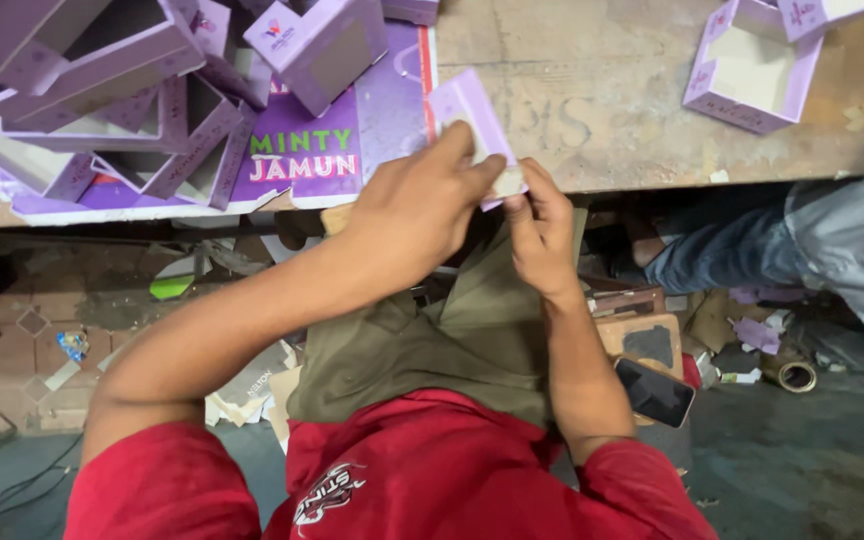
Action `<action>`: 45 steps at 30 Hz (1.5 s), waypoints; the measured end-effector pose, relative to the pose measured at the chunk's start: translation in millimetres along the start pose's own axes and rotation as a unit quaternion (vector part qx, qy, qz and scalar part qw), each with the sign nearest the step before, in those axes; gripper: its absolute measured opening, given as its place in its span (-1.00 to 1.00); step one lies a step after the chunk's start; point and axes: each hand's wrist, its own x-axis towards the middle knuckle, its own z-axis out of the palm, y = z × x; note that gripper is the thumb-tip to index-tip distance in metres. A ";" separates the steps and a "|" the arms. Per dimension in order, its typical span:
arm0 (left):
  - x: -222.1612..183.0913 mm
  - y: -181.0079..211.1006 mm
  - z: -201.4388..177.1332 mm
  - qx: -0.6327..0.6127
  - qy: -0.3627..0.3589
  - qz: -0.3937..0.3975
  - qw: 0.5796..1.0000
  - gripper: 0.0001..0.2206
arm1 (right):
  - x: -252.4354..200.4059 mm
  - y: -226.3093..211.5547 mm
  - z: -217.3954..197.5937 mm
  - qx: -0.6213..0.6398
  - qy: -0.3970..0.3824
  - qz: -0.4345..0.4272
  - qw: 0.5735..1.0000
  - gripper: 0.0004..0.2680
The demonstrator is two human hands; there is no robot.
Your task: The person assembles small purple cardboard boxes by folding flaps and tucking them into slots. They handle multiple boxes one at a time, folding and securing each, then placing the finished boxes into a pile on the table.
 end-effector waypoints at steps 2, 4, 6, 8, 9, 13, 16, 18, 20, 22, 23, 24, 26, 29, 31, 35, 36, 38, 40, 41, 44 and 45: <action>-6.6 -4.7 -5.5 -0.017 0.028 -0.016 0.999 -0.70 | 1.1 -9.3 -5.9 -0.165 -0.030 -0.058 0.984 -0.77; -10.0 -15.6 -7.9 -0.041 0.060 -0.056 0.996 -0.71 | 5.3 -14.2 -7.4 -0.385 -0.063 -0.139 0.910 -0.78; -8.2 -30.6 -6.6 -0.029 0.079 -0.087 0.993 -0.74 | 9.9 -16.0 -5.3 -0.459 -0.099 -0.146 0.871 -0.75; -2.9 -45.8 -2.9 -0.027 0.083 -0.099 0.991 -0.75 | 13.6 -17.0 -3.5 -0.492 -0.111 -0.149 0.851 -0.74; -0.2 -52.5 0.3 -0.032 0.078 -0.097 0.992 -0.75 | 16.1 -16.6 -3.3 -0.487 -0.108 -0.148 0.854 -0.74; 2.4 -70.7 22.7 -0.073 0.033 -0.103 0.991 -0.68 | 12.2 -10.3 -4.1 -0.498 -0.112 -0.141 0.848 -0.74; 11.8 -79.5 39.3 -0.054 0.020 -0.047 0.997 -0.65 | 11.1 -5.3 -4.1 -0.496 -0.108 -0.138 0.850 -0.75; 24.4 -88.9 44.0 0.028 0.039 -0.044 0.998 -0.63 | 11.9 -3.2 -3.5 -0.493 -0.105 -0.133 0.853 -0.77; 31.2 -93.1 48.1 0.085 0.059 -0.036 0.994 -0.64 | 12.8 -1.9 -3.9 -0.489 -0.100 -0.133 0.856 -0.78; 37.4 -93.7 52.1 0.116 0.078 -0.019 0.990 -0.66 | 14.3 -0.5 -6.5 -0.483 -0.090 -0.136 0.860 -0.76; 39.3 -92.5 54.9 0.102 0.094 -0.002 0.990 -0.62 | 15.1 -0.2 -10.0 -0.490 -0.084 -0.135 0.857 -0.76; 37.8 -90.4 57.8 0.088 0.111 0.011 0.990 -0.58 | 15.5 0.0 -14.8 -0.496 -0.081 -0.135 0.854 -0.76; 37.1 -89.1 62.2 0.075 0.137 0.016 0.988 -0.53 | 16.7 0.2 -29.8 -0.503 -0.065 -0.133 0.852 -0.78; 47.0 -93.3 70.7 0.083 0.151 -0.006 0.985 -0.52 | 13.4 -4.3 -74.3 -0.502 -0.009 -0.127 0.855 -0.78; 63.2 -98.4 81.1 0.102 0.146 -0.022 0.984 -0.55 | 14.7 -9.8 -118.8 -0.505 0.047 -0.157 0.847 -0.81; 113.3 -105.2 119.9 0.144 0.112 -0.038 0.982 -0.58 | 41.7 -9.3 -218.7 -0.544 0.221 -0.196 0.785 -0.77; 127.7 -106.6 130.4 0.159 0.100 -0.041 0.981 -0.58 | 54.0 -7.7 -247.3 -0.584 0.247 -0.187 0.750 -0.80; 145.0 -110.7 145.6 0.189 0.090 -0.035 0.977 -0.59 | 90.1 -0.4 -307.3 -0.586 0.338 -0.087 0.731 -0.83; 152.4 -112.9 156.5 0.216 0.093 -0.021 0.972 -0.60 | 123.8 8.5 -368.9 -0.488 0.447 0.092 0.744 -0.81; 153.4 -114.2 159.3 0.214 0.087 -0.029 0.973 -0.62 | 132.1 16.4 -395.3 -0.531 0.413 0.147 0.725 -0.82; 150.3 -115.2 159.2 0.215 0.063 -0.049 0.973 -0.63 | 156.1 44.2 -460.8 -0.653 0.239 0.271 0.665 -0.84; 152.6 -114.4 157.1 0.220 0.055 -0.049 0.973 -0.63 | 165.5 51.8 -478.9 -0.699 0.154 0.286 0.637 -0.85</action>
